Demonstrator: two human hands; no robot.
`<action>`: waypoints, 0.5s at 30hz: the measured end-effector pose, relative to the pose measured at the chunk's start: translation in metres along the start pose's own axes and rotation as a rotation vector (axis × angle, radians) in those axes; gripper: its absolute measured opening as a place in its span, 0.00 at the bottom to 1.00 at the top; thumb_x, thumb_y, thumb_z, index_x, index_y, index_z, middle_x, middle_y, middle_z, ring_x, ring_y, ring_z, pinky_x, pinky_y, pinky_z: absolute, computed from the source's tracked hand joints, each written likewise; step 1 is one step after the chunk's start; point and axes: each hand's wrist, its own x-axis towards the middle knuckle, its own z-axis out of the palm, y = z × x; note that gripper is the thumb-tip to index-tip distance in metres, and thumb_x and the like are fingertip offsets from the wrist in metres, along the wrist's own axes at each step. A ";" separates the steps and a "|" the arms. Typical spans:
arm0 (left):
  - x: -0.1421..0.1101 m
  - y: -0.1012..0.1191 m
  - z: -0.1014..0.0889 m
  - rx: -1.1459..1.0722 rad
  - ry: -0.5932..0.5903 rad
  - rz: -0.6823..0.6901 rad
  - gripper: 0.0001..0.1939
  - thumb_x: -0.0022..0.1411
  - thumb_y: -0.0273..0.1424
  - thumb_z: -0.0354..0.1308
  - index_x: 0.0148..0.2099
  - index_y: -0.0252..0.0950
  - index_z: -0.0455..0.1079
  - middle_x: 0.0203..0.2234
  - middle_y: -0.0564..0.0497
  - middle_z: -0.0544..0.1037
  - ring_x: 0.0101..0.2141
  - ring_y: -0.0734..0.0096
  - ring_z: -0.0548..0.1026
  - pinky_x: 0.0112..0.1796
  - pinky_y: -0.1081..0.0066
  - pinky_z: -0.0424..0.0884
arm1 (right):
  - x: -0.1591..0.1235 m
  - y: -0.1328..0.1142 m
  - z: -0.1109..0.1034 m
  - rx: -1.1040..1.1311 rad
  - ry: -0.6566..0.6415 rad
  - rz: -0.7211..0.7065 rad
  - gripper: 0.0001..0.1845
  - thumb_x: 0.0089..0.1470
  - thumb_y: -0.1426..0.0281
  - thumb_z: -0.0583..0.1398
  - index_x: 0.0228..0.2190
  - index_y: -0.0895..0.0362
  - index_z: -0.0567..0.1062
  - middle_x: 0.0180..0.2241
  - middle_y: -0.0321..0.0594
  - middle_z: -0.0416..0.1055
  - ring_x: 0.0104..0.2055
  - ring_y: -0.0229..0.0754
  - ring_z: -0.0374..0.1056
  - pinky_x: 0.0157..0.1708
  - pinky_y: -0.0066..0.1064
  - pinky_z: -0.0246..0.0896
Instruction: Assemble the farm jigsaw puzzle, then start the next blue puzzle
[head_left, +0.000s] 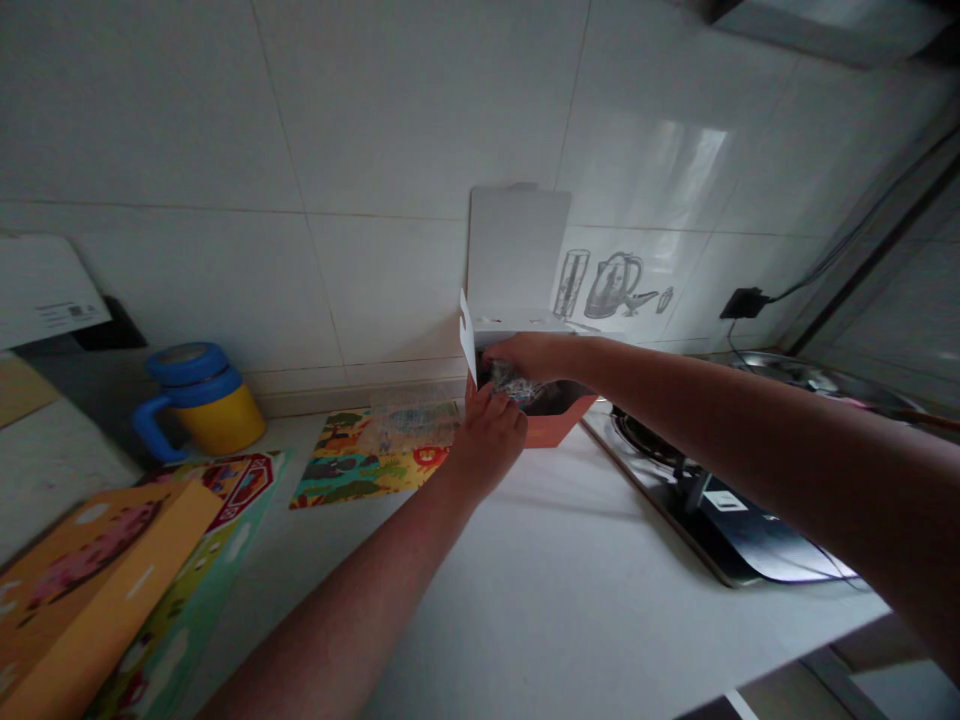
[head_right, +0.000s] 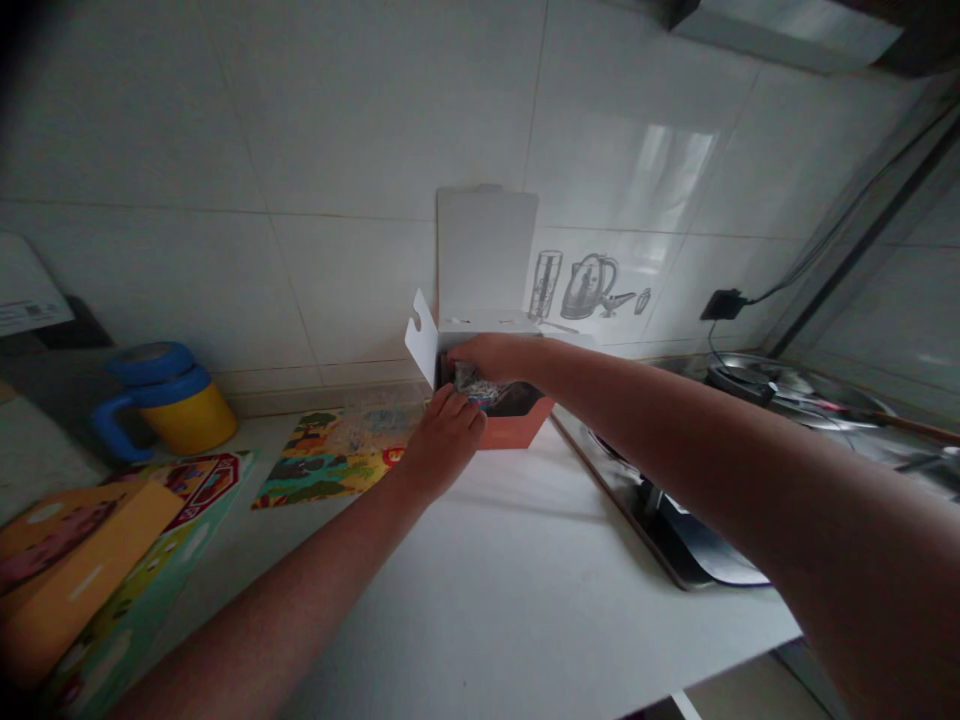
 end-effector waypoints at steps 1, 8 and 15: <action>0.002 -0.002 0.001 0.004 -0.010 0.002 0.09 0.75 0.26 0.56 0.48 0.33 0.78 0.40 0.46 0.81 0.50 0.56 0.76 0.68 0.50 0.60 | -0.004 0.007 -0.010 -0.008 0.015 -0.013 0.23 0.61 0.79 0.62 0.55 0.52 0.81 0.48 0.42 0.82 0.47 0.46 0.76 0.48 0.33 0.65; 0.014 -0.002 0.006 0.036 -0.088 -0.021 0.07 0.74 0.25 0.56 0.43 0.35 0.75 0.36 0.46 0.77 0.47 0.56 0.74 0.57 0.54 0.68 | -0.064 0.030 -0.059 -0.090 0.504 0.080 0.32 0.52 0.84 0.55 0.55 0.54 0.77 0.54 0.45 0.78 0.52 0.49 0.73 0.49 0.35 0.63; -0.012 0.025 -0.005 0.076 -0.112 -0.040 0.07 0.74 0.24 0.56 0.42 0.36 0.74 0.36 0.46 0.77 0.44 0.55 0.73 0.46 0.55 0.67 | -0.166 -0.018 -0.026 -0.020 1.159 0.331 0.28 0.49 0.82 0.53 0.50 0.54 0.75 0.50 0.49 0.76 0.53 0.53 0.73 0.52 0.43 0.68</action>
